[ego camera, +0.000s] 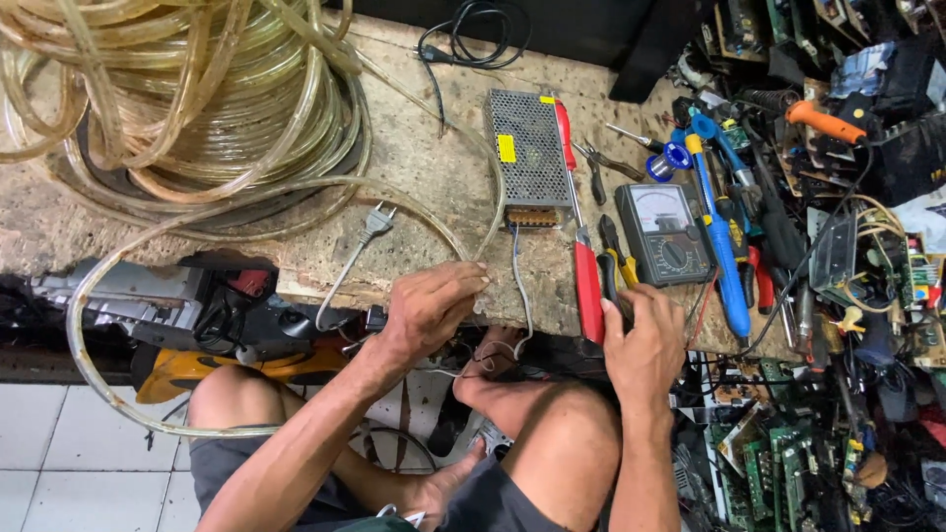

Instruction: Preparing an LED strip by stripping wires and connecting them to a power supply unit on a workbench.

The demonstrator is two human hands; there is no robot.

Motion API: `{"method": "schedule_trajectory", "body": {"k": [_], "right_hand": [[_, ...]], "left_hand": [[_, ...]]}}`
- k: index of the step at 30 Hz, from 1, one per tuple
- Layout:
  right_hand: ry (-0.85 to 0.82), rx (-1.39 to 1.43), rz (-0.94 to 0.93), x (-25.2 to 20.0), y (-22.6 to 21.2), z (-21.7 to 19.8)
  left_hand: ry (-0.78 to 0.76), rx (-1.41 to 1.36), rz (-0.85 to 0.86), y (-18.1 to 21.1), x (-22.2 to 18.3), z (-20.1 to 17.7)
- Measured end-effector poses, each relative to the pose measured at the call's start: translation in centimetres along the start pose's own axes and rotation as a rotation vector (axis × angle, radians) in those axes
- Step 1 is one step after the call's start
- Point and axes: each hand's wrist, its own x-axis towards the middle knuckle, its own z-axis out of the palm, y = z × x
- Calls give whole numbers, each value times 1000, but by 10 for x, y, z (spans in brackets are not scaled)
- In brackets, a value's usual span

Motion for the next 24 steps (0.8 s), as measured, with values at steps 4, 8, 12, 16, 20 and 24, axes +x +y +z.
{"method": "schedule_trajectory", "body": {"k": [4, 8, 12, 16, 20, 24], "right_hand": [[-24, -91, 43, 10, -3, 5], [-86, -119, 44, 13, 7, 13], [-249, -129, 115, 22, -8, -3], [-204, -141, 75, 20, 11, 8], [-56, 336, 374, 8, 1, -11], [194, 1187, 539, -18, -47, -39]], "left_hand": [[-4, -12, -2, 5, 5, -2], [-27, 10, 9, 4, 7, -4], [-51, -4, 39, 18, 20, -7], [-105, -1, 129, 28, 36, -16], [-91, -16, 155, 22, 36, -15], [-222, 19, 182, 17, 28, -16]]}}
